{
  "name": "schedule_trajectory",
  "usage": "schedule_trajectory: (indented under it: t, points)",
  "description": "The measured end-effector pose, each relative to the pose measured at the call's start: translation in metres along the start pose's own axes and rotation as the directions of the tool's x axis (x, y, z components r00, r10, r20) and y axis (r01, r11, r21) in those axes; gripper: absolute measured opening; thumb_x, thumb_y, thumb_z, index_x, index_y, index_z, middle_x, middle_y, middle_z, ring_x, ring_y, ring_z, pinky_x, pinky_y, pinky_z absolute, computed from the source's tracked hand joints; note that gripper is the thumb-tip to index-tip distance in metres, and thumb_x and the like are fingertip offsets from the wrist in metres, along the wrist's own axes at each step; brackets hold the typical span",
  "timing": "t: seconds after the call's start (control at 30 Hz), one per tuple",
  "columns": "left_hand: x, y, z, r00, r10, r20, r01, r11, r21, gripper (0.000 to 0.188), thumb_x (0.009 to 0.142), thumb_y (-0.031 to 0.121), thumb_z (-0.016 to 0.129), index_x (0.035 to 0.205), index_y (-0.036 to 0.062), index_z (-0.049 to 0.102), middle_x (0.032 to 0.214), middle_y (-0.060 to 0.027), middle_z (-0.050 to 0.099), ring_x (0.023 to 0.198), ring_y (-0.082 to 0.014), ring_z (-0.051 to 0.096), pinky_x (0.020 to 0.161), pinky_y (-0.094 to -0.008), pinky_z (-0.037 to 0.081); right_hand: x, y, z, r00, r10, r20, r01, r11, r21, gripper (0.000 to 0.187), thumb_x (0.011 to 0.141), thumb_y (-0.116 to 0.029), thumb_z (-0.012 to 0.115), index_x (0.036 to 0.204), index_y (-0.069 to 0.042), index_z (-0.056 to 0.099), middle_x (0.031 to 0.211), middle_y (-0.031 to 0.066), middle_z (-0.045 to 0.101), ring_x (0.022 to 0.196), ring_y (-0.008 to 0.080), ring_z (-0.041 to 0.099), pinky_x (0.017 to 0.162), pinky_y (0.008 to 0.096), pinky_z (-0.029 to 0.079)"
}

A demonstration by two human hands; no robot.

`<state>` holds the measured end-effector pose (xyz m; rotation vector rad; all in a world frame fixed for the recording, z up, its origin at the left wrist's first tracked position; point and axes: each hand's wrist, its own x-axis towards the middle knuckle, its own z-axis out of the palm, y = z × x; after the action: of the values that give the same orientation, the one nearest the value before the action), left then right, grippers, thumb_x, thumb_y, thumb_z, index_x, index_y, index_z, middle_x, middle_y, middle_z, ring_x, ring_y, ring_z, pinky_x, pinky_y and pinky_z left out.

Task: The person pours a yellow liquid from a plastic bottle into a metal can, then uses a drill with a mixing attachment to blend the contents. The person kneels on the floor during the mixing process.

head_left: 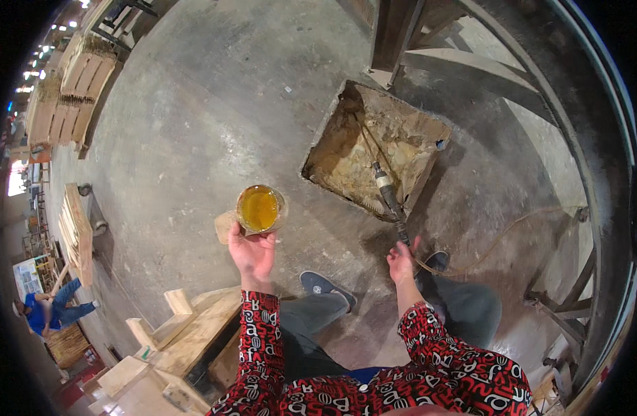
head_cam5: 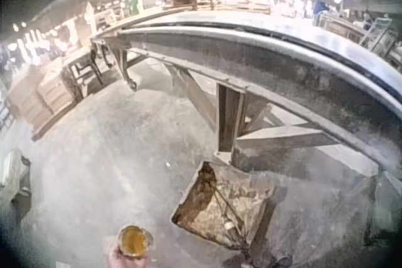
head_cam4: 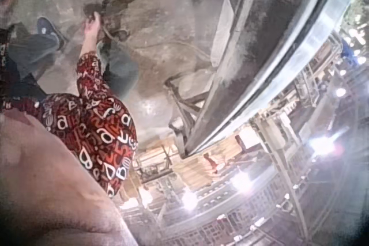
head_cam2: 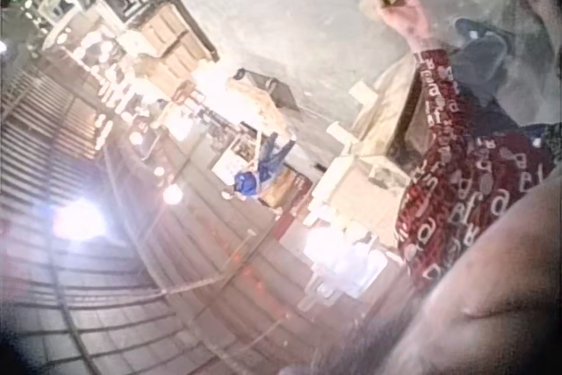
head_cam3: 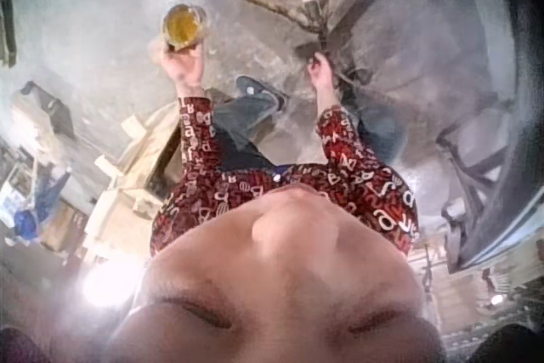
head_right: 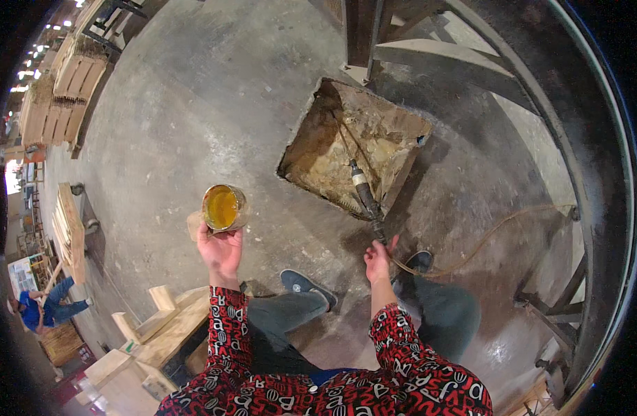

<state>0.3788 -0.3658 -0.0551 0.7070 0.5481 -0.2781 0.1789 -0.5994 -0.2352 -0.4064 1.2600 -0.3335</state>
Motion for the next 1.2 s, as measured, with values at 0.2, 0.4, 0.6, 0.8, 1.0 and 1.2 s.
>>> schedule_trajectory:
  t: [0.2,0.4,0.6,0.8,1.0,1.2]
  points:
    - [0.059,-0.005,-0.009,0.982,0.001,0.191,-0.014,0.998,0.065,0.034,0.089,0.031,0.04,0.112,0.0099,0.054,0.111,-0.0079,0.058,0.093,-0.021,0.057,0.066,-0.0314,0.046,0.039,-0.083,0.019,0.686,-0.671,0.282,0.722,0.677,-0.146,0.039,0.086,-0.011,0.055,0.125,-0.008,0.047,0.1,0.0039,0.058,0.064,0.0083,0.049,0.055,0.0227,0.038]
    - [0.082,-0.013,0.014,0.955,0.008,0.296,-0.006,1.0,-0.009,0.031,0.091,0.03,0.04,0.112,0.01,0.049,0.111,-0.0102,0.055,0.094,-0.0256,0.055,0.067,-0.0333,0.046,-0.023,-0.187,0.151,0.192,-0.808,0.558,0.977,0.104,-0.186,0.021,0.088,-0.022,0.058,0.094,-0.002,0.059,0.069,0.0024,0.058,0.052,0.0077,0.051,0.046,0.023,0.038]
    - [0.062,-0.014,0.016,0.967,0.053,0.249,-0.043,0.998,-0.048,0.03,0.091,0.03,0.04,0.113,0.0101,0.047,0.116,-0.011,0.051,0.097,-0.0299,0.053,0.079,-0.0396,0.048,-0.097,-0.218,0.235,-0.048,-0.666,0.745,0.913,-0.331,-0.237,0.027,0.083,-0.03,0.064,0.08,-0.004,0.062,0.065,0.0031,0.057,0.058,0.0078,0.05,0.053,0.0245,0.04]
    - [0.047,-0.009,0.013,0.963,0.129,0.235,-0.141,0.989,0.035,0.034,0.089,0.031,0.038,0.114,0.0085,0.047,0.115,-0.011,0.052,0.098,-0.0286,0.054,0.084,-0.0445,0.047,-0.043,-0.175,0.289,0.019,-0.454,0.891,0.999,-0.014,-0.029,0.025,0.082,-0.028,0.064,0.088,-0.004,0.06,0.082,0.0033,0.063,0.073,0.01,0.053,0.066,0.027,0.043]
    - [0.047,-0.011,0.005,0.978,0.11,0.178,-0.11,0.994,-0.011,0.029,0.087,0.028,0.045,0.108,0.0099,0.054,0.111,-0.0063,0.054,0.099,-0.0233,0.053,0.088,-0.0399,0.044,-0.015,-0.158,0.292,-0.106,-0.226,0.968,0.898,0.396,0.191,0.045,0.077,-0.019,0.062,0.119,-0.008,0.047,0.102,0.0086,0.059,0.095,0.0175,0.055,0.088,0.0341,0.042]
    - [0.052,-0.007,-0.003,0.984,0.08,0.158,-0.077,0.997,-0.024,0.028,0.088,0.029,0.044,0.108,0.0103,0.052,0.111,-0.0084,0.053,0.1,-0.0237,0.052,0.09,-0.0409,0.042,-0.018,-0.165,0.284,0.053,0.189,0.981,0.92,0.372,-0.121,0.072,0.073,-0.02,0.066,0.136,-0.006,0.034,0.101,0.005,0.057,0.094,0.0161,0.055,0.087,0.0336,0.043]
